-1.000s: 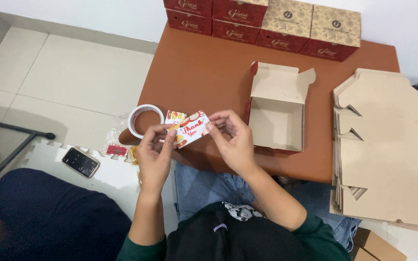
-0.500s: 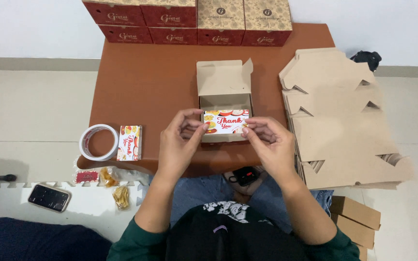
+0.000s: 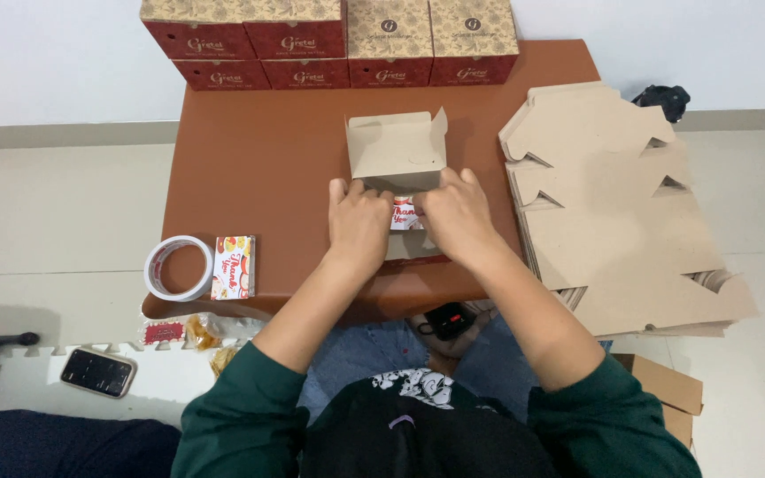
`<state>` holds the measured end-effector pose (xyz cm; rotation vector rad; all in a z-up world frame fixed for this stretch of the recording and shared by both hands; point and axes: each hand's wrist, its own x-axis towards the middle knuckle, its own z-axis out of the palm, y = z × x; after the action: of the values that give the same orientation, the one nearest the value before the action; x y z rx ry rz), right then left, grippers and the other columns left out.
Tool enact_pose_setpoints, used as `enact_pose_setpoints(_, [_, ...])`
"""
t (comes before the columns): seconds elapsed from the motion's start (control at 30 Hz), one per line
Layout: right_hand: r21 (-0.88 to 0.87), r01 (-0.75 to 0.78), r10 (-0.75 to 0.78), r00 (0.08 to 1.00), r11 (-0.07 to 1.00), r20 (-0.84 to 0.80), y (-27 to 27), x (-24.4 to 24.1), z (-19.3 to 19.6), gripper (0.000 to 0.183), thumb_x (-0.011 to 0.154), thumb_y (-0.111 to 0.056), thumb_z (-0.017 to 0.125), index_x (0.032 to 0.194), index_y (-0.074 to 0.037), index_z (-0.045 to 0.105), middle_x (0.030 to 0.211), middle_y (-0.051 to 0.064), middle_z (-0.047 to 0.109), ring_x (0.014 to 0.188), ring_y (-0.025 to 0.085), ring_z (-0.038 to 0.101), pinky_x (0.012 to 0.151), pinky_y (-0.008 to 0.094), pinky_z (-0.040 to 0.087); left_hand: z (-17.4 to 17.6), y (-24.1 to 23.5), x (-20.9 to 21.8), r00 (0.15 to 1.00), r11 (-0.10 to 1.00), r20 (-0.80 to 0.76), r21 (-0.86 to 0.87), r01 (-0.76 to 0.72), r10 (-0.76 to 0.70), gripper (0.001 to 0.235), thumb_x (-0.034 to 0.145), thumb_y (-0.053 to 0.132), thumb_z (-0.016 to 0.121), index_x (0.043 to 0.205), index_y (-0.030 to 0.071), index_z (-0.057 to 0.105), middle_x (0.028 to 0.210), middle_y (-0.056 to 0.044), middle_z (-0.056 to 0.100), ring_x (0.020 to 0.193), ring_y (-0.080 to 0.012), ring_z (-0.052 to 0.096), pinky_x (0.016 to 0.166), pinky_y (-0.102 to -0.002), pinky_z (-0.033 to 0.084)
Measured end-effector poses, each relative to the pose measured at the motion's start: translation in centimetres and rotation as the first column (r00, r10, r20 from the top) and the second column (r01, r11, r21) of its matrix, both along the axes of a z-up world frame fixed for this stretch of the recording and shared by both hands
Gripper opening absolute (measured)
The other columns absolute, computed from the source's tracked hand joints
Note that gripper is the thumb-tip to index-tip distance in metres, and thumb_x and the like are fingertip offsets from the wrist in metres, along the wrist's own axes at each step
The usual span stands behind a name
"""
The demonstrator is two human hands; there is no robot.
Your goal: The person assembles flat cardboard box blanks into finished boxes by folding along pre-scored lines and tucking flaps. They place a small thank-you card inside each box, close the lid, and stack the completed boxes on the table.
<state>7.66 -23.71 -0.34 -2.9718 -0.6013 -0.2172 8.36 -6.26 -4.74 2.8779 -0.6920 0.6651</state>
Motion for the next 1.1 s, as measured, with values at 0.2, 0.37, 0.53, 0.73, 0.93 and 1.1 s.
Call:
enact_pose_setpoints(0.2, [-0.078,-0.042,0.052,0.991,0.996,0.124,1.2,-0.1,-1.4,0.008,0.07,-0.006,0.081,0.076,-0.013,0.08,0.064,0.007,0.067,0.074,0.024,0.057,0.075,0.035,0.033,-0.2,-0.7,-0.4,1.0,0.999,-0.002,0.048,-0.025,0.025,0.013,0.075,-0.001,0.069,0.08,0.011,0.07,0.057,-0.007,0.066,0.072,-0.0243,0.061,0.089,-0.044,0.029])
enact_pose_setpoints(0.37, [-0.09,-0.08,0.092,0.985,0.993,0.148,0.1,1.9,-6.0,0.008,0.067,-0.007,0.082,0.072,-0.011,0.077,0.058,0.007,0.063,0.073,0.024,0.053,0.077,0.038,0.031,0.2,-0.8,-0.1,0.994,0.993,-0.093,0.108,-0.055,0.065,0.012,0.079,0.0,0.065,0.081,0.01,0.071,0.062,-0.008,0.069,0.075,-0.0254,0.063,0.094,-0.046,0.024])
enact_pose_setpoints(0.53, [-0.111,-0.086,0.106,0.975,0.99,0.194,-0.1,2.0,-5.8,0.007,0.07,-0.008,0.082,0.069,-0.013,0.077,0.056,0.005,0.059,0.076,0.022,0.049,0.078,0.038,0.029,-0.4,-1.1,0.6,0.984,0.972,-0.16,0.231,-0.044,0.082,0.014,0.079,0.004,0.067,0.076,0.013,0.077,0.071,-0.005,0.074,0.087,-0.0238,0.062,0.099,-0.049,0.02])
enact_pose_setpoints(0.73, [-0.09,-0.069,0.071,0.997,0.994,0.02,-0.7,1.8,-0.6,0.017,0.069,-0.023,0.086,0.084,-0.017,0.079,0.079,0.005,0.071,0.088,0.023,0.058,0.079,0.04,0.037,2.1,0.5,1.3,0.992,0.996,-0.128,0.084,0.025,-0.014,0.003,0.077,0.009,0.075,0.077,0.012,0.077,0.08,-0.006,0.071,0.09,-0.0228,0.057,0.094,-0.045,0.027])
enact_pose_setpoints(0.93, [0.519,0.174,-0.179,0.983,0.837,-0.041,-6.1,4.4,2.9,0.002,0.095,-0.013,0.072,0.094,-0.013,0.074,0.076,0.007,0.071,0.068,0.024,0.068,0.052,0.032,0.052,6.5,6.0,4.6,1.0,0.843,-0.029,-0.537,-0.026,0.012,0.019,0.097,0.025,0.071,0.085,0.011,0.065,0.069,-0.009,0.06,0.07,-0.0303,0.064,0.063,-0.042,0.048])
enact_pose_setpoints(1.1, [0.754,0.574,-0.061,0.806,0.32,-0.589,-8.4,9.7,-1.2,0.03,0.106,-0.027,0.053,0.12,-0.003,0.063,0.113,0.031,0.067,0.101,0.034,0.072,0.081,0.043,0.062,-1.7,9.7,13.1,0.632,0.285,-0.692,-0.72,-0.632,-0.348,0.052,0.101,0.051,0.057,0.128,0.007,0.052,0.104,-0.021,0.072,0.092,-0.0308,0.077,0.075,-0.042,0.067])
